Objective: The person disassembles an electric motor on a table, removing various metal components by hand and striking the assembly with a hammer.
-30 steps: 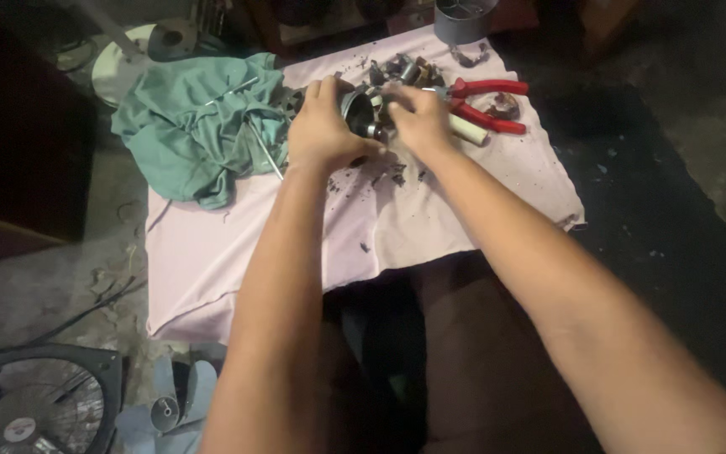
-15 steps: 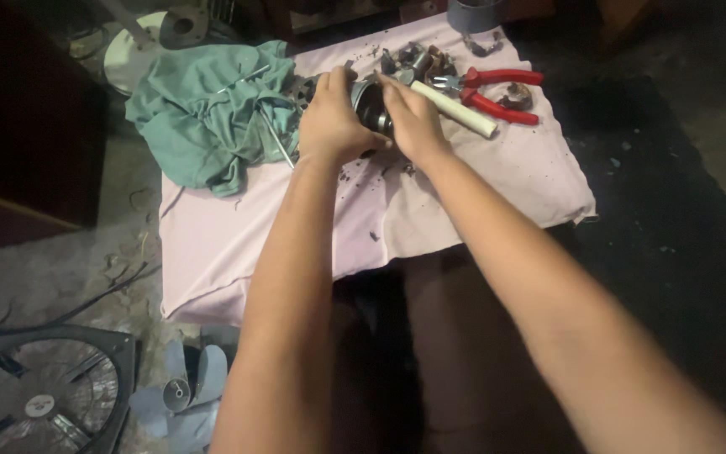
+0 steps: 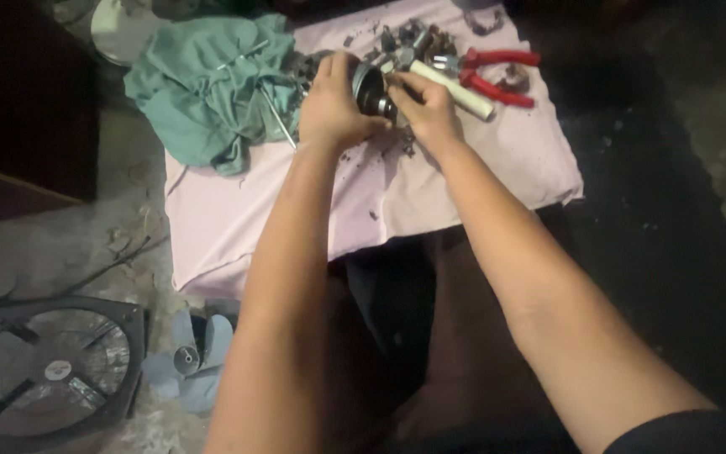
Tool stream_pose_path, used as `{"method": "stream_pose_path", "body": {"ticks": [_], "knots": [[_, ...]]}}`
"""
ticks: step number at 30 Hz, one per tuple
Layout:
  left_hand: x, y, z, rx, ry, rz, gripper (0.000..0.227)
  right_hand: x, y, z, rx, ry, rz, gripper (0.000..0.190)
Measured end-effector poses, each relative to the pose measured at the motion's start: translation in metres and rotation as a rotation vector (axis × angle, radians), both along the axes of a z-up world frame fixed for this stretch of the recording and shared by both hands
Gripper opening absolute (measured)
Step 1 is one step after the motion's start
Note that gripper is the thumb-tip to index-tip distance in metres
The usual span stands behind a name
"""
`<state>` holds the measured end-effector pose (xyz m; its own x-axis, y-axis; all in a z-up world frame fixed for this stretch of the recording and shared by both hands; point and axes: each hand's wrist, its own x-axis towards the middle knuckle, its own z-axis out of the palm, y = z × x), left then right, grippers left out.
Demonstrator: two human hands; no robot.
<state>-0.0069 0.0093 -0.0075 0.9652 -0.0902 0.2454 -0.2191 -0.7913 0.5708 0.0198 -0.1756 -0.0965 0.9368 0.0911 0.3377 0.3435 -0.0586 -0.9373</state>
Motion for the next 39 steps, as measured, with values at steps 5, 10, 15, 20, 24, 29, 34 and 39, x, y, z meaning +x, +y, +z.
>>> {"method": "stream_pose_path", "body": {"ticks": [5,10,15,20,24,29,34,39], "knots": [[0.005,-0.002,0.005,0.023,0.044,0.006,0.099,0.01,-0.007,-0.007,0.057,0.096,0.043,0.035],[0.008,-0.002,0.008,0.026,0.039,-0.003,0.097,0.015,-0.011,-0.017,0.136,0.061,-0.02,0.034],[0.006,-0.002,0.005,0.025,0.034,0.019,0.097,0.041,-0.006,-0.041,0.201,0.113,-0.196,0.033],[0.016,-0.005,-0.006,0.013,-0.008,0.028,0.096,0.059,0.033,-0.004,0.142,-0.007,-0.243,0.027],[0.026,0.001,-0.034,-0.067,-0.064,0.033,0.073,0.007,0.049,0.032,-0.291,-0.369,-0.126,0.03],[0.023,-0.001,-0.025,-0.031,-0.044,0.041,0.086,0.001,0.03,0.053,-0.259,-0.47,0.028,0.029],[0.005,-0.006,0.007,-0.004,0.05,0.062,0.099,0.022,0.028,0.038,-0.261,-0.061,-0.121,0.022],[0.008,-0.001,-0.018,-0.004,-0.074,0.057,0.089,0.004,0.025,0.049,-0.316,-0.364,-0.113,0.025]]}}
